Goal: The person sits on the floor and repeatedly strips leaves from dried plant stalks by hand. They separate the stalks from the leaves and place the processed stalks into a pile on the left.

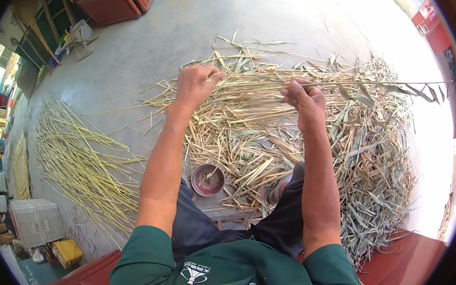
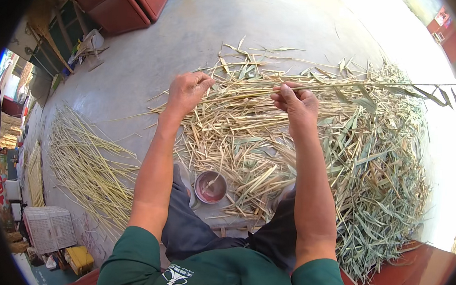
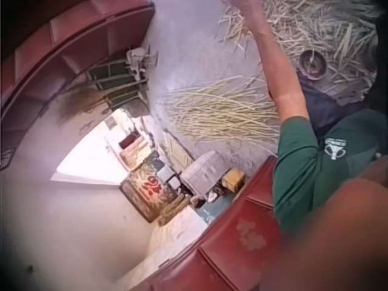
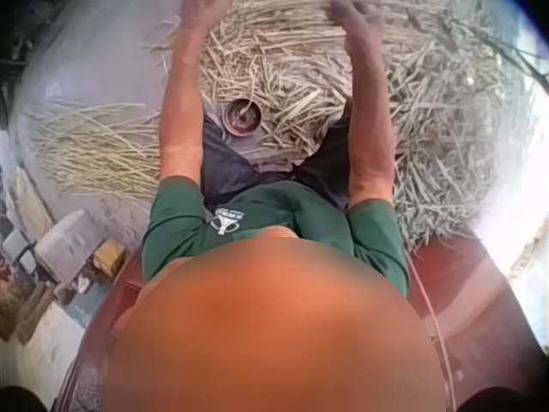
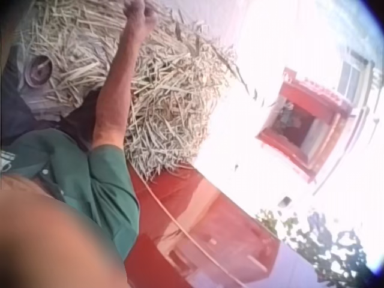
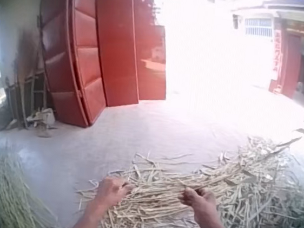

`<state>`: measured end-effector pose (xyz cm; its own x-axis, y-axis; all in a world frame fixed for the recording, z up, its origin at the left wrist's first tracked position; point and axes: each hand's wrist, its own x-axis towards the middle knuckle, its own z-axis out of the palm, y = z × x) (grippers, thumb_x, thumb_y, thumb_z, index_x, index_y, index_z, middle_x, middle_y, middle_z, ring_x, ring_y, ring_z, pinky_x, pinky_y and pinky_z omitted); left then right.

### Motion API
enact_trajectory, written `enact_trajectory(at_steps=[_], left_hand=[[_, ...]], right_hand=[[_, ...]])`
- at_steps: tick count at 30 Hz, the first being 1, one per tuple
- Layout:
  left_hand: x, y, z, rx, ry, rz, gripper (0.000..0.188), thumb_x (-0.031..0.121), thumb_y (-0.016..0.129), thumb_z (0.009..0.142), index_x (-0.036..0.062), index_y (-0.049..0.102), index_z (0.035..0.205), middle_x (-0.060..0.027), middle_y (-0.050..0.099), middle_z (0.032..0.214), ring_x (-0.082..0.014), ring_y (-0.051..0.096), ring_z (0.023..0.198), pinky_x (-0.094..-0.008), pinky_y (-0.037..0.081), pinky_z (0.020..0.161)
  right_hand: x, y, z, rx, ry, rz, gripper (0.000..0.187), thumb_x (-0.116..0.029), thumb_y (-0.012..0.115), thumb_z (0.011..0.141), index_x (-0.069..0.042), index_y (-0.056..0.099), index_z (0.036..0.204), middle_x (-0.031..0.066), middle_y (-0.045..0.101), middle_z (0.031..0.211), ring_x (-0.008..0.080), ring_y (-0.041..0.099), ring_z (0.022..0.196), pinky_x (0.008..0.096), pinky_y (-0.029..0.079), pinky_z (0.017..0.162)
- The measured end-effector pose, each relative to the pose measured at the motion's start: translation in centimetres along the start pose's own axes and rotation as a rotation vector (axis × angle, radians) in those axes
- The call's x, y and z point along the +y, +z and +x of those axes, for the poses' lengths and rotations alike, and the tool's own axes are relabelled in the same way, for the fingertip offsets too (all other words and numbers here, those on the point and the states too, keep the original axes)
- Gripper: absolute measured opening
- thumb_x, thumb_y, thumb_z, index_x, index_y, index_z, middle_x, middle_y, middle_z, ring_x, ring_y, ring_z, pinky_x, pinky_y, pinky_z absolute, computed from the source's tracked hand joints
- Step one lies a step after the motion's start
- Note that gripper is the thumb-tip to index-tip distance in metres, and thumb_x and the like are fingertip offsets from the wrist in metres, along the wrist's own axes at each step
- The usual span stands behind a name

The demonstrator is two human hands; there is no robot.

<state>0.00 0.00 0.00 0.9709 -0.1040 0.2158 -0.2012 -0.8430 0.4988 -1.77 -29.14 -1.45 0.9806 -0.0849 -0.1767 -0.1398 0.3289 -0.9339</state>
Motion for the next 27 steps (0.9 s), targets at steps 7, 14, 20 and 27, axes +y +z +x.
enact_trajectory(at_steps=[7,14,20,27], left_hand=[[1.2,4.3,-1.4,-0.26,-0.025,-0.571,0.019,0.018,0.08,0.087,0.0034,0.075,0.098,-0.0052,0.075,0.091,-0.0125,0.068,0.085,-0.0274,0.052,0.081],[-1.8,0.7,1.0,0.165,-0.127,-0.774,0.028,0.028,0.074,0.093,0.0021,0.07,0.102,-0.0045,0.075,0.09,-0.0143,0.067,0.083,-0.0309,0.05,0.075],[4.8,2.5,-0.3,0.274,0.541,0.068,0.031,0.027,0.079,0.081,0.0078,0.072,0.104,-0.0051,0.071,0.096,-0.0244,0.064,0.097,-0.0384,0.044,0.083],[3.1,1.5,0.2,0.251,0.471,0.064,0.009,0.016,0.078,0.078,0.014,0.074,0.086,-0.0021,0.07,0.074,-0.021,0.064,0.076,-0.0373,0.041,0.073]], right_hand=[[-0.8,-0.4,-1.1,0.04,0.024,-0.008,0.023,-0.015,0.068,0.097,0.002,0.062,0.112,0.0151,0.073,0.1,0.0186,0.073,0.084,0.0262,0.06,0.07],[-0.2,0.1,0.1,0.017,-0.018,0.055,0.023,-0.015,0.069,0.097,0.002,0.062,0.111,0.0146,0.073,0.099,0.0188,0.073,0.083,0.0265,0.06,0.069],[1.3,3.3,-1.2,-0.056,-0.017,0.108,0.024,-0.018,0.071,0.095,0.001,0.066,0.107,0.0119,0.073,0.095,0.0179,0.073,0.082,0.0267,0.06,0.07],[1.6,2.6,-1.1,-0.127,-0.131,0.1,0.026,-0.011,0.072,0.092,-0.003,0.067,0.117,0.0088,0.073,0.102,0.0164,0.07,0.095,0.0306,0.054,0.086]])
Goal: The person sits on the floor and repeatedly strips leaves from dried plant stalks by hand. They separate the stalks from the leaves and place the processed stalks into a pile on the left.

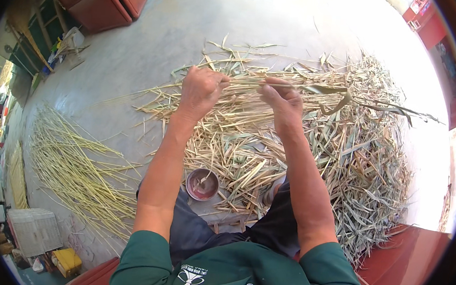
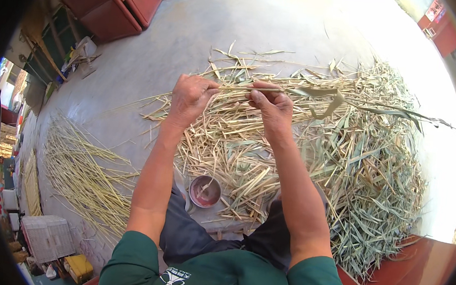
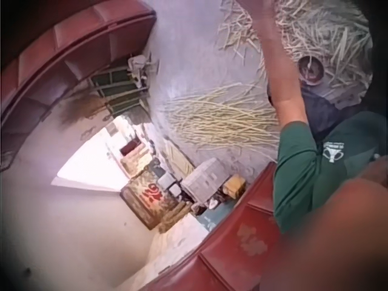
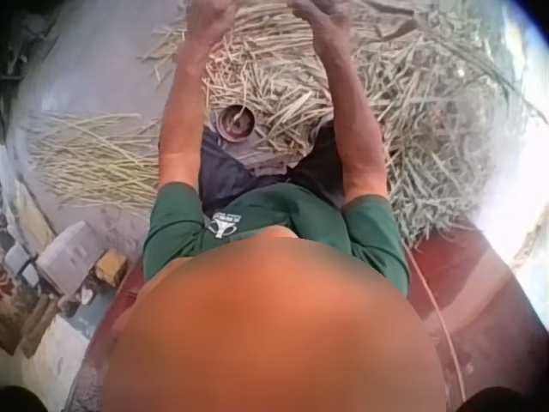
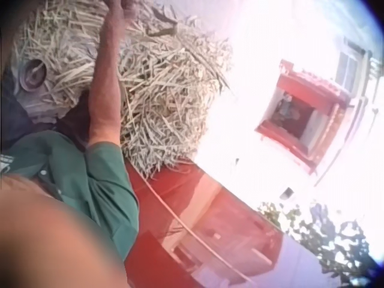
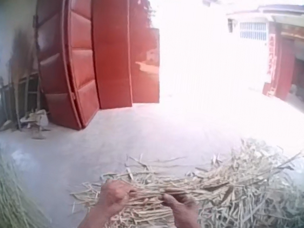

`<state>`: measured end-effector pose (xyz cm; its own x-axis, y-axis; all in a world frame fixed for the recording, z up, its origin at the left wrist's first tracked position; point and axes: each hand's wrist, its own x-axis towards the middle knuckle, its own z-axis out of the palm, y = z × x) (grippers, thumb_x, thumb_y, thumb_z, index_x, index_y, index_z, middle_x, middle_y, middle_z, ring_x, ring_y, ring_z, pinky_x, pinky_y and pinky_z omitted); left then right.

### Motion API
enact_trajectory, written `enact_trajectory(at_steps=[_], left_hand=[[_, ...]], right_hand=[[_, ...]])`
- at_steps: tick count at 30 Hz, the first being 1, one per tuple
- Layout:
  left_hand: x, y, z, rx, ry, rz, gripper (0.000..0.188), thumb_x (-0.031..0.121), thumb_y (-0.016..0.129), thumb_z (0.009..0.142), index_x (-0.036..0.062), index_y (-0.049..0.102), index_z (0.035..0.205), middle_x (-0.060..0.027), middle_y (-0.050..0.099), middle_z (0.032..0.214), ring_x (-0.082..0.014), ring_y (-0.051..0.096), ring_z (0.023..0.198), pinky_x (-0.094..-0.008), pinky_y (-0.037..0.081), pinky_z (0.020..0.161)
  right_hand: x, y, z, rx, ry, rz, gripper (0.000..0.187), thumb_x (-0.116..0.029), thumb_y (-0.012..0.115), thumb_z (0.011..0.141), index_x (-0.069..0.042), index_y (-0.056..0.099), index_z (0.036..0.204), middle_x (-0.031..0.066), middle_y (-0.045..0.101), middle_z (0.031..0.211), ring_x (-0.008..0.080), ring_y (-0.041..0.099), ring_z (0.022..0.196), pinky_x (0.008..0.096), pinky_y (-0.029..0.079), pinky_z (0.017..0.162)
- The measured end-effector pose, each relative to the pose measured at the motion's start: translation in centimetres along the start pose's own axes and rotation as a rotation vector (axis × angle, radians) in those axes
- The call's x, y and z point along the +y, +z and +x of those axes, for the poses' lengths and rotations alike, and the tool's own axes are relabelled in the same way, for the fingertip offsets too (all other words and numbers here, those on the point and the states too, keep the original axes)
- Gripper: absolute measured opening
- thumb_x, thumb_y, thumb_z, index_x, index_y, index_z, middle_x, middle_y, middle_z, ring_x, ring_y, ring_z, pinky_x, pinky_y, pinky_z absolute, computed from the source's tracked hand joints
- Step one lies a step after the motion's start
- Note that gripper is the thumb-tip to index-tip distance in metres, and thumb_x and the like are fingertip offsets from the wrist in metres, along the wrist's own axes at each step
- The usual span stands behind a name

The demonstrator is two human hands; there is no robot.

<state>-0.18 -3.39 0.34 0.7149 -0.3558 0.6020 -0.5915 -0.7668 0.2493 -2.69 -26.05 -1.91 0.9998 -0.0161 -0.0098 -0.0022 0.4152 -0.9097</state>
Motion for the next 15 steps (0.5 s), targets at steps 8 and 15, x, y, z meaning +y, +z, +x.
enact_trajectory(at_steps=[8,15], left_hand=[[-2.9,-2.1,-0.8,-0.04,-0.094,-0.039,0.011,0.016,0.078,0.08,0.0125,0.075,0.089,-0.0019,0.071,0.08,-0.0203,0.065,0.083,-0.0359,0.041,0.078],[0.9,1.0,0.0,-0.027,-0.112,-0.378,0.014,0.012,0.081,0.078,0.0097,0.076,0.091,-0.0033,0.073,0.084,-0.0195,0.067,0.08,-0.0335,0.046,0.079]], right_hand=[[-0.5,-0.8,0.5,0.009,0.003,0.026,0.023,-0.018,0.066,0.098,-0.001,0.066,0.114,0.0102,0.073,0.103,0.0217,0.071,0.097,0.034,0.055,0.085],[0.1,1.2,-0.3,-0.003,0.021,0.017,0.024,-0.017,0.067,0.098,0.0,0.066,0.115,0.0116,0.072,0.104,0.0212,0.072,0.093,0.0336,0.057,0.081]])
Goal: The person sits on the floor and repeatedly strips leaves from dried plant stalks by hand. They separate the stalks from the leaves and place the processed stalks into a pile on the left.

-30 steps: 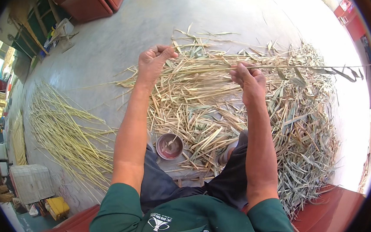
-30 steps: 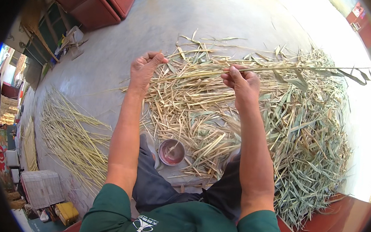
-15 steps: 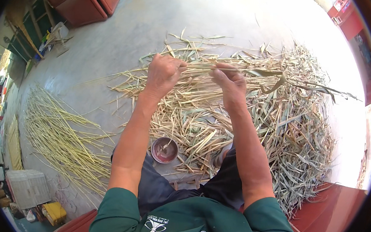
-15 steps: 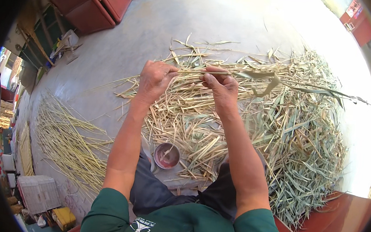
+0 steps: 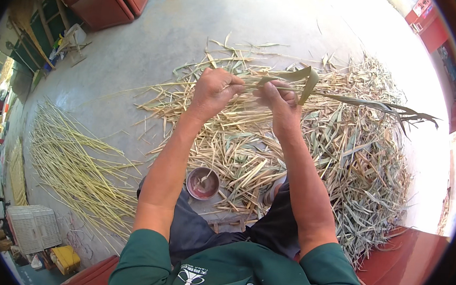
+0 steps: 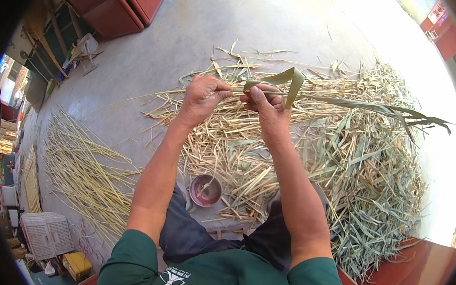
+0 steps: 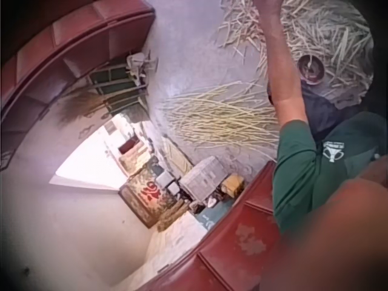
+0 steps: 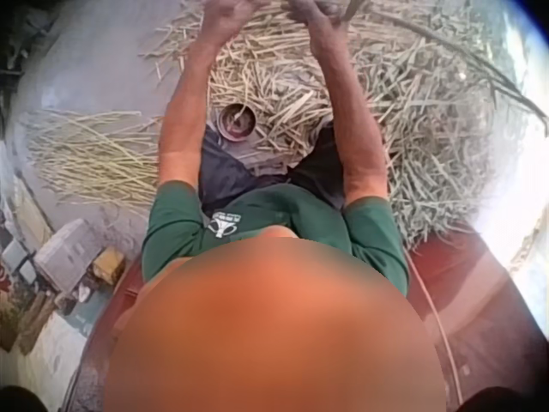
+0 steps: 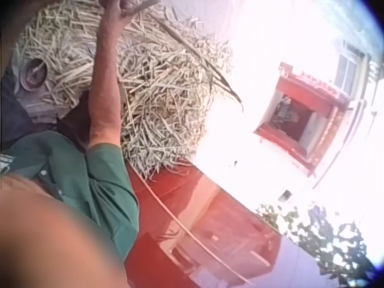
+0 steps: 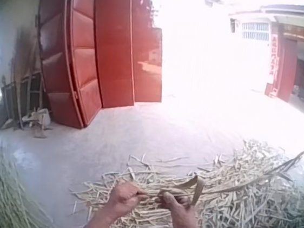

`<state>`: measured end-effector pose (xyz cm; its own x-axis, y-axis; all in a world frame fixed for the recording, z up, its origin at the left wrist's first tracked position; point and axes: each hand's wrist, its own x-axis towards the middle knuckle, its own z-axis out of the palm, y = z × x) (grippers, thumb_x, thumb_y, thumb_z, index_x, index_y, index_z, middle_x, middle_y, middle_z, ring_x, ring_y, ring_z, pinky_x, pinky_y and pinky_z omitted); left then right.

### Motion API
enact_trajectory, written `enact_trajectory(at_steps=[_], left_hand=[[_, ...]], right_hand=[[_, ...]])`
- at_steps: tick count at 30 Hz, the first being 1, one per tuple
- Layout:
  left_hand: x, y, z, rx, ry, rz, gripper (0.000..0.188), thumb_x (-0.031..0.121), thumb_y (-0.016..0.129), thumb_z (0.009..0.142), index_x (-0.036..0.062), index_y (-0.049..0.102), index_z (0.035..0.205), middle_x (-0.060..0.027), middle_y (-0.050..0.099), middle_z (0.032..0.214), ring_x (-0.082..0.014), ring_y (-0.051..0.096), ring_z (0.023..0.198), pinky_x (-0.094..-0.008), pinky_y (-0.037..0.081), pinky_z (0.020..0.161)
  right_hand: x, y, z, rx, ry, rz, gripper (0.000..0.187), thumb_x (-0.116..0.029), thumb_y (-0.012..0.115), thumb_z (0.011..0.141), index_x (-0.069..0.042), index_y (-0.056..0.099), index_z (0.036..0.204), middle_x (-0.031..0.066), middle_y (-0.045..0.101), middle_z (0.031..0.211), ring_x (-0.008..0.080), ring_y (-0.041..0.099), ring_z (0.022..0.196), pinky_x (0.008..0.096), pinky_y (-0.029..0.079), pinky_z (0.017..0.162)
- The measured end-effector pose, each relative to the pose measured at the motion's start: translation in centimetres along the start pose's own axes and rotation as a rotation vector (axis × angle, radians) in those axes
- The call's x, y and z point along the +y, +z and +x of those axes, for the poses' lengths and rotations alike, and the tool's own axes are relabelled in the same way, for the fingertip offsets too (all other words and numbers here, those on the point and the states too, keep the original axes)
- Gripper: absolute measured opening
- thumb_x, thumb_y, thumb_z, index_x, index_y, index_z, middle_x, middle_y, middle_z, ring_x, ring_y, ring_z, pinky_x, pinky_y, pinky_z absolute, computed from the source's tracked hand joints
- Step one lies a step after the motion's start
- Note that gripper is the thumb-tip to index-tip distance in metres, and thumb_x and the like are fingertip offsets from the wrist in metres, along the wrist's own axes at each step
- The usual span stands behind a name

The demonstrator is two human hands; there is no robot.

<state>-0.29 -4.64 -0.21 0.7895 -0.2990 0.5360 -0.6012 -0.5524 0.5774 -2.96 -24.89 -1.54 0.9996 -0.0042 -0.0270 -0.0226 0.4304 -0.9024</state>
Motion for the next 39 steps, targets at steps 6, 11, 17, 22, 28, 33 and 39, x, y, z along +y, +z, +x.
enact_trajectory(at_steps=[6,11,17,22,28,33,39], left_hand=[[-0.1,-3.5,0.6,0.352,-0.41,-0.616,0.013,0.013,0.078,0.088,0.0045,0.073,0.097,-0.0012,0.072,0.081,-0.0076,0.064,0.08,-0.0253,0.05,0.07],[-2.5,-5.4,0.4,0.364,-0.186,0.181,0.02,0.018,0.078,0.087,0.0046,0.072,0.1,-0.0045,0.073,0.085,-0.0144,0.066,0.077,-0.0318,0.048,0.074],[0.9,0.1,0.3,-0.001,0.122,0.263,0.017,0.025,0.075,0.083,0.0092,0.074,0.089,-0.0076,0.07,0.077,-0.0259,0.066,0.076,-0.0395,0.043,0.078],[0.3,-0.4,0.0,-0.184,-0.074,0.22,0.011,0.018,0.075,0.081,0.0088,0.074,0.085,-0.0051,0.072,0.079,-0.025,0.066,0.076,-0.0379,0.043,0.078],[-1.5,-2.2,-0.9,-0.298,-0.285,0.255,0.014,0.02,0.077,0.078,0.0081,0.073,0.084,-0.0089,0.072,0.079,-0.0258,0.068,0.076,-0.0373,0.049,0.079],[-1.4,-0.6,-1.4,-0.362,-0.45,-0.088,0.017,0.022,0.078,0.082,0.0072,0.075,0.09,-0.0103,0.074,0.084,-0.0206,0.071,0.081,-0.0372,0.054,0.076],[-0.7,2.3,-0.7,-0.258,-0.484,-0.524,0.02,0.016,0.074,0.093,-0.0021,0.073,0.101,-0.0045,0.074,0.09,-0.0091,0.068,0.084,-0.0242,0.053,0.077]], right_hand=[[0.6,-1.2,0.6,0.119,0.095,0.042,0.019,-0.01,0.065,0.098,0.003,0.064,0.111,0.0132,0.073,0.098,0.0186,0.073,0.085,0.0278,0.06,0.072],[-0.1,-1.4,0.1,0.063,0.172,0.025,0.022,-0.01,0.066,0.097,0.004,0.063,0.114,0.0127,0.073,0.098,0.0193,0.073,0.085,0.0278,0.061,0.072],[0.4,0.2,0.3,-0.001,0.164,0.004,0.024,-0.012,0.067,0.097,0.004,0.063,0.114,0.0128,0.072,0.098,0.0181,0.073,0.085,0.0264,0.06,0.072],[0.2,-0.8,0.4,0.077,0.177,-0.011,0.03,-0.017,0.071,0.095,0.005,0.062,0.114,0.013,0.072,0.099,0.0168,0.072,0.084,0.0263,0.06,0.072],[-1.0,-2.0,0.8,0.249,0.205,0.047,0.036,-0.021,0.073,0.094,0.006,0.056,0.112,0.0167,0.07,0.107,0.0213,0.07,0.095,0.0304,0.059,0.08],[-0.7,-2.1,0.7,0.199,0.142,0.036,0.028,-0.015,0.069,0.095,0.004,0.058,0.112,0.0167,0.07,0.109,0.0223,0.07,0.096,0.0324,0.059,0.082],[-0.9,-1.1,-0.2,0.023,0.11,0.095,0.025,-0.014,0.067,0.095,0.003,0.06,0.112,0.0142,0.071,0.103,0.0196,0.071,0.089,0.029,0.059,0.077]])
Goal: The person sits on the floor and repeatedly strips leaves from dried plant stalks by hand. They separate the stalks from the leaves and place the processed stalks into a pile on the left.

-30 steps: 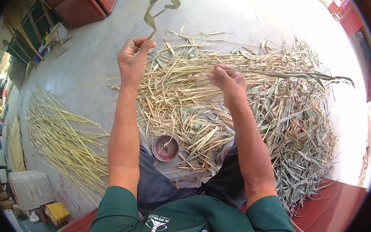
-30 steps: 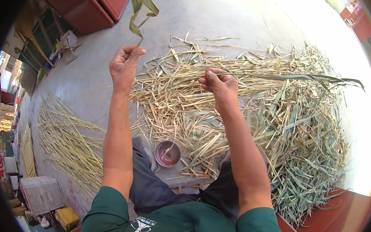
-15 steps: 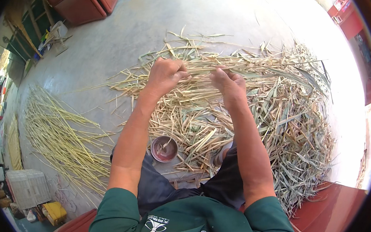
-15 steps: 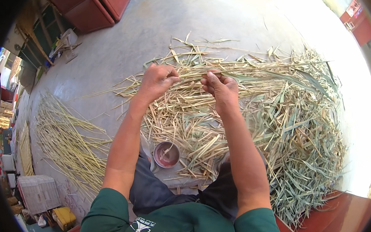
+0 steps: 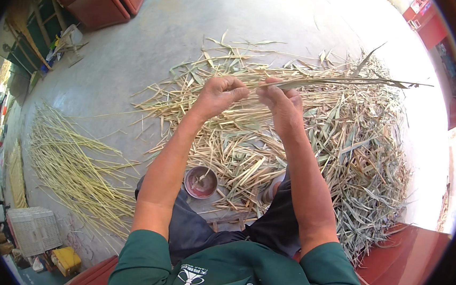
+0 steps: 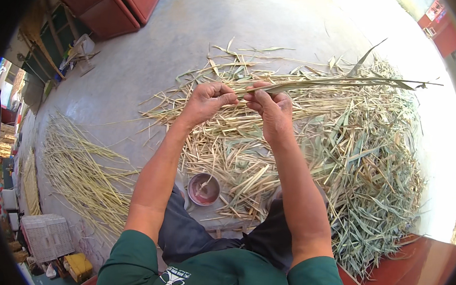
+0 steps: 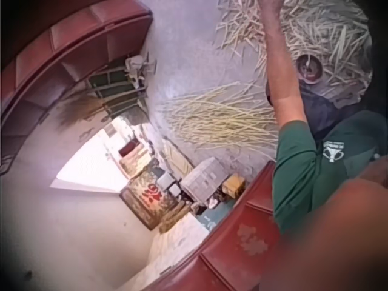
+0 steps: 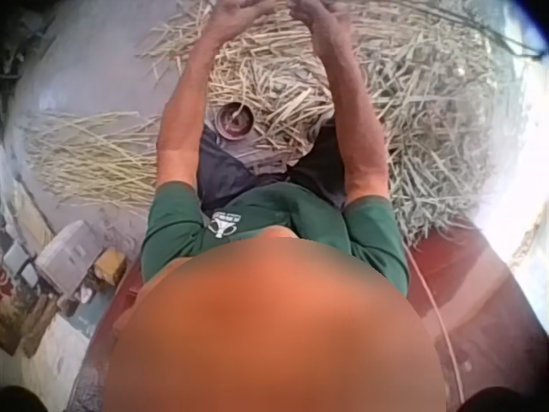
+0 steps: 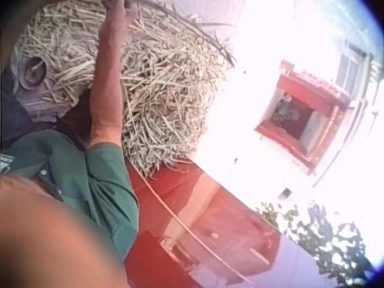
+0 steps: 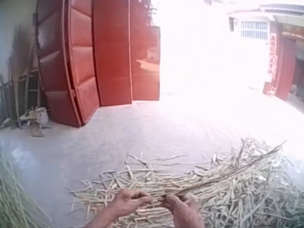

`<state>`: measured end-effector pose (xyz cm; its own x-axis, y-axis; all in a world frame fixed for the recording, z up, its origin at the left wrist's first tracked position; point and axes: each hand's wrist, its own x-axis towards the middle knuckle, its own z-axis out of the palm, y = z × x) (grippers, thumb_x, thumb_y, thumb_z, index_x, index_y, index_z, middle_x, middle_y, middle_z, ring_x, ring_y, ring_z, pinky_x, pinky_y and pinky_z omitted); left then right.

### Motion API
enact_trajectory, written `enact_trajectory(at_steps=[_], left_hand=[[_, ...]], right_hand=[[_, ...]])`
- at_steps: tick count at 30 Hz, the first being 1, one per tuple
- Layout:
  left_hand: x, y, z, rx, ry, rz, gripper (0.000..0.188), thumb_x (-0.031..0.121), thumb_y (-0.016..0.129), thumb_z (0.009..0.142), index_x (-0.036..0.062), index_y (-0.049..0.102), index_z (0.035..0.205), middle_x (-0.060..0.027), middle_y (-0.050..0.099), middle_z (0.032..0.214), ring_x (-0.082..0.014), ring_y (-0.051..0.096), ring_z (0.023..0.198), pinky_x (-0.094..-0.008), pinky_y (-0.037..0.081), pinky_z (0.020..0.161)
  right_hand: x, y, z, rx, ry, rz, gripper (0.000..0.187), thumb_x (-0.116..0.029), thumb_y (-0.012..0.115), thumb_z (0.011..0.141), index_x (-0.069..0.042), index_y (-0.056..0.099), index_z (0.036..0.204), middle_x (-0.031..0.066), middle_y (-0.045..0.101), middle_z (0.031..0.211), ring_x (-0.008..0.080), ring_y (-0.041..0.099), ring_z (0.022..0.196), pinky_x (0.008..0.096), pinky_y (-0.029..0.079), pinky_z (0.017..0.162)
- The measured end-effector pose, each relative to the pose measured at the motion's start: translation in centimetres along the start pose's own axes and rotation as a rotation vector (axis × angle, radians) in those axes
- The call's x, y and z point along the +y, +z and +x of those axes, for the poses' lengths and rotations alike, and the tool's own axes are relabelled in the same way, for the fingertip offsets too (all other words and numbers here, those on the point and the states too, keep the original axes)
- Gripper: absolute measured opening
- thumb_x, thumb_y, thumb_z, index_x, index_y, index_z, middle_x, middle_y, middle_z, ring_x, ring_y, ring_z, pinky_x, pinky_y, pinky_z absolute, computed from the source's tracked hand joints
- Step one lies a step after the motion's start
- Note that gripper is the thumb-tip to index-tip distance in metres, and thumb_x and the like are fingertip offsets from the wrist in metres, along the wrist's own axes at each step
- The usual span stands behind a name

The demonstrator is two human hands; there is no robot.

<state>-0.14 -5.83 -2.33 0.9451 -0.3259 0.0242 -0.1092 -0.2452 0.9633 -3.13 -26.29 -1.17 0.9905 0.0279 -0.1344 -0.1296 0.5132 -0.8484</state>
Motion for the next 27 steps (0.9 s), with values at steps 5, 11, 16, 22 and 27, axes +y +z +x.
enact_trajectory(at_steps=[5,11,16,22,27], left_hand=[[-0.5,-0.2,0.2,0.035,-0.002,-0.034,0.014,0.012,0.075,0.091,-0.0013,0.074,0.095,-0.0057,0.075,0.087,-0.0089,0.068,0.082,-0.024,0.055,0.075],[-1.2,-0.1,0.4,0.039,0.069,0.011,0.012,0.013,0.077,0.087,0.0011,0.075,0.091,-0.002,0.072,0.081,-0.0054,0.062,0.074,-0.0232,0.052,0.067],[0.0,0.0,0.3,0.143,-0.07,-0.284,0.014,0.014,0.077,0.089,0.0015,0.072,0.093,-0.0054,0.074,0.084,-0.0106,0.067,0.077,-0.0246,0.053,0.074],[0.2,-5.2,0.0,0.441,-0.037,-0.389,0.021,0.023,0.077,0.091,0.004,0.07,0.094,-0.0059,0.073,0.084,-0.0104,0.063,0.069,-0.0226,0.049,0.068],[0.0,-7.9,-0.6,0.555,-0.076,-0.181,0.026,0.03,0.078,0.089,0.0065,0.069,0.086,-0.0064,0.071,0.079,-0.0117,0.058,0.063,-0.0268,0.046,0.063]], right_hand=[[0.1,-0.1,-0.1,0.07,0.119,-0.093,0.029,-0.017,0.07,0.094,0.004,0.06,0.112,0.0141,0.071,0.103,0.0194,0.071,0.088,0.0296,0.058,0.076],[0.1,0.7,-0.7,0.056,0.004,-0.218,0.026,-0.017,0.067,0.097,0.004,0.059,0.109,0.0128,0.071,0.099,0.0194,0.072,0.088,0.0275,0.057,0.071],[0.3,0.6,-0.7,0.054,-0.091,-0.316,0.023,-0.016,0.061,0.101,0.005,0.058,0.108,0.0141,0.07,0.097,0.0201,0.072,0.087,0.0293,0.059,0.072],[0.0,-0.7,0.0,0.066,-0.042,-0.3,0.019,-0.012,0.055,0.101,0.005,0.056,0.107,0.0186,0.07,0.101,0.025,0.073,0.091,0.0346,0.061,0.081],[-0.1,-1.3,0.3,0.076,-0.05,-0.257,0.015,-0.011,0.054,0.1,0.004,0.056,0.103,0.0168,0.07,0.099,0.0226,0.073,0.087,0.0312,0.062,0.074]])
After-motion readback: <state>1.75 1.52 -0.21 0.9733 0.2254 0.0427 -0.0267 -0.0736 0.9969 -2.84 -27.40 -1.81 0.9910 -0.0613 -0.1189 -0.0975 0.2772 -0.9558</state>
